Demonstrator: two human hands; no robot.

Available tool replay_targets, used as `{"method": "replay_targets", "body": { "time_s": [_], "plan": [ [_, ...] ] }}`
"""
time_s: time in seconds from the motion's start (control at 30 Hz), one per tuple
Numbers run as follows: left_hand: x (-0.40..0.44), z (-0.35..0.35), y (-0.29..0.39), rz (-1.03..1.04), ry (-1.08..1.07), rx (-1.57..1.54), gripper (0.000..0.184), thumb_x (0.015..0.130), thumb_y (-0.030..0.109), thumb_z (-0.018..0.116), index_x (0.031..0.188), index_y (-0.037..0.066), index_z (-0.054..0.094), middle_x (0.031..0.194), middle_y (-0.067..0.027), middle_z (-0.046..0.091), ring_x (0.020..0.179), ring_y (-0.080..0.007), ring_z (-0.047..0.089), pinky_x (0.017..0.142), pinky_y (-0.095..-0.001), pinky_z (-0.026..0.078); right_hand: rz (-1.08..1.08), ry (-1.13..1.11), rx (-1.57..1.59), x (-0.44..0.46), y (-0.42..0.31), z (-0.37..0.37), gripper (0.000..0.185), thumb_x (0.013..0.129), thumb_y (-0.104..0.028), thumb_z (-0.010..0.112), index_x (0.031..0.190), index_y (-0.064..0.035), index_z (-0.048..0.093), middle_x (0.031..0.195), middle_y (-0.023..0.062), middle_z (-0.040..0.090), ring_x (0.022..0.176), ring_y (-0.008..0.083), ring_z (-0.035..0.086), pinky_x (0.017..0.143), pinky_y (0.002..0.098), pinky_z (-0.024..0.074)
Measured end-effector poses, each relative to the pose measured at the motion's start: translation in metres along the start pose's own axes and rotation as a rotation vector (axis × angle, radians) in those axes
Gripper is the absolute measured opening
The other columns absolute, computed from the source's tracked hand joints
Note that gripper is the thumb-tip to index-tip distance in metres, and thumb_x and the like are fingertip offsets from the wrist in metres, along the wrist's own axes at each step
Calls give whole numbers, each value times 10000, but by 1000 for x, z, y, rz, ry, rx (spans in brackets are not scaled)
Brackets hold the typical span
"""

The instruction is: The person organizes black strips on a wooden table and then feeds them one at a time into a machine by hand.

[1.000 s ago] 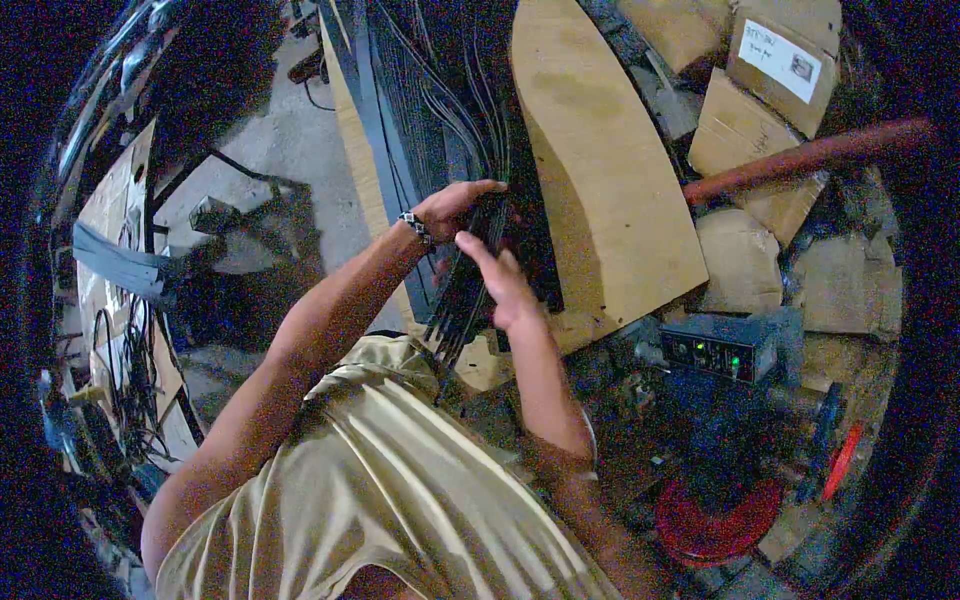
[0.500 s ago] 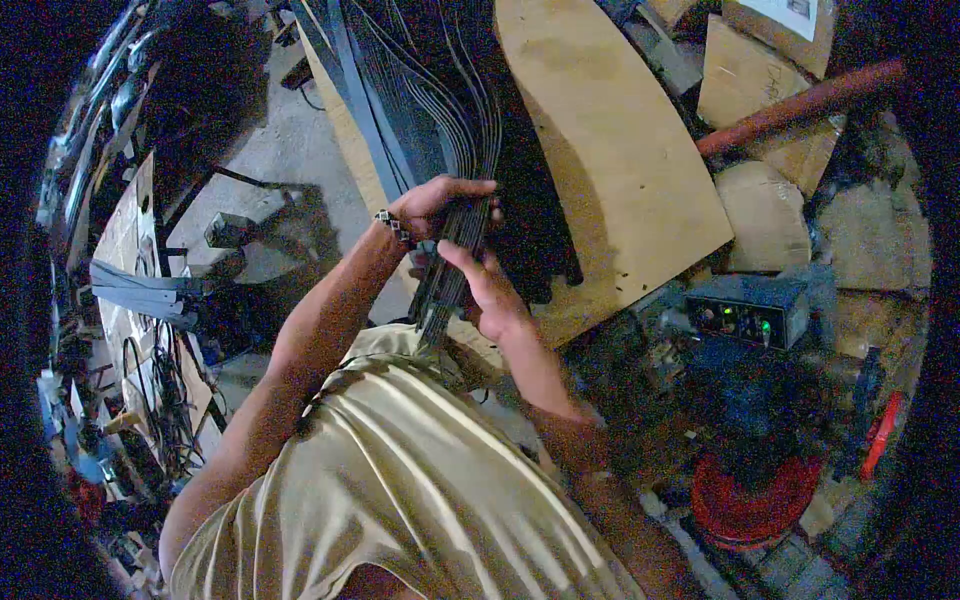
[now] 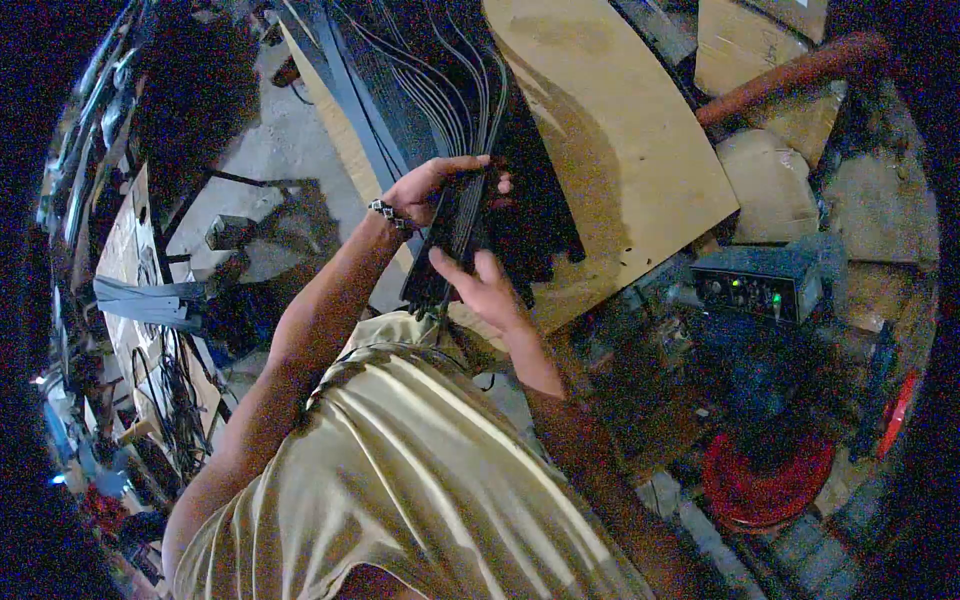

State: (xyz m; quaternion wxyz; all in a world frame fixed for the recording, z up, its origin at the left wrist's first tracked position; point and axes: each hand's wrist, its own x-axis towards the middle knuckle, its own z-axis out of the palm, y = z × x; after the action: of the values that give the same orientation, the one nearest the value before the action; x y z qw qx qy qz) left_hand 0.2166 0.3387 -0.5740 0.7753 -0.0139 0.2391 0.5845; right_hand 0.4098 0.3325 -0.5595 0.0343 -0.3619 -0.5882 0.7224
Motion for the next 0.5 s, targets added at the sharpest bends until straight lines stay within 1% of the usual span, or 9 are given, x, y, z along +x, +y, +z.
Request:
{"method": "replay_targets", "body": {
  "time_s": [0.07,0.1,0.17,0.2,0.23,0.33,0.37,0.47,0.5],
  "plan": [
    [-4,1,1,-3,-25,30,261,977,176,565,1133,-30,603,1047,-146,696,981,-257,680,932,-383,550,2,18,-7,-1,-20,0,376,933,-343,674,1103,-11,630,944,1,643,823,74,572,745,255,473],
    [-6,3,2,0,16,59,258,978,174,563,1135,-27,603,1056,-145,694,990,-256,676,937,-383,547,36,46,22,0,-26,-1,365,918,-348,684,1079,-23,648,922,-5,646,804,72,570,724,250,470],
    [-12,7,3,9,97,111,252,979,169,560,1139,-21,602,1074,-144,690,1008,-252,670,947,-385,541,1,77,168,5,-23,1,339,911,-334,686,1067,-34,659,899,-8,648,792,78,580,716,250,474],
    [-12,2,3,-6,71,113,271,985,186,548,1155,-21,591,1101,-146,684,1026,-257,665,958,-388,530,-14,92,239,8,-19,1,326,908,-326,687,1060,-39,665,888,-9,649,786,81,584,712,249,476],
    [-9,-6,4,-22,46,114,291,992,203,536,1171,-22,580,1128,-148,679,1044,-261,660,970,-392,520,5,81,176,15,-8,-5,312,899,-305,692,1054,-35,670,886,-2,658,788,90,607,725,253,488],
    [-10,-10,2,-15,54,130,326,999,225,518,1198,-30,564,1161,-145,674,1063,-267,655,979,-395,510,37,-16,326,7,-24,-7,290,903,-276,685,1040,-21,671,883,12,676,765,96,628,715,254,503],
    [-10,-10,1,-4,71,136,334,999,227,515,1203,-34,562,1164,-143,673,1063,-268,655,978,-395,511,149,-24,360,9,-25,-11,260,899,-246,687,1015,-14,677,865,20,689,731,100,638,683,263,515],
    [-14,-8,3,-15,30,167,342,994,222,512,1201,-44,571,1156,-135,678,1054,-258,661,975,-378,514,40,-72,164,17,-11,-23,252,892,-247,693,993,-16,684,846,20,694,709,100,642,663,266,523],
    [-15,-6,2,-12,40,166,319,985,207,530,1174,-43,587,1126,-140,686,1026,-256,669,955,-377,526,53,-37,53,16,-14,-28,246,875,-238,715,981,-18,684,848,16,693,721,102,644,669,269,523]
  ]
}}
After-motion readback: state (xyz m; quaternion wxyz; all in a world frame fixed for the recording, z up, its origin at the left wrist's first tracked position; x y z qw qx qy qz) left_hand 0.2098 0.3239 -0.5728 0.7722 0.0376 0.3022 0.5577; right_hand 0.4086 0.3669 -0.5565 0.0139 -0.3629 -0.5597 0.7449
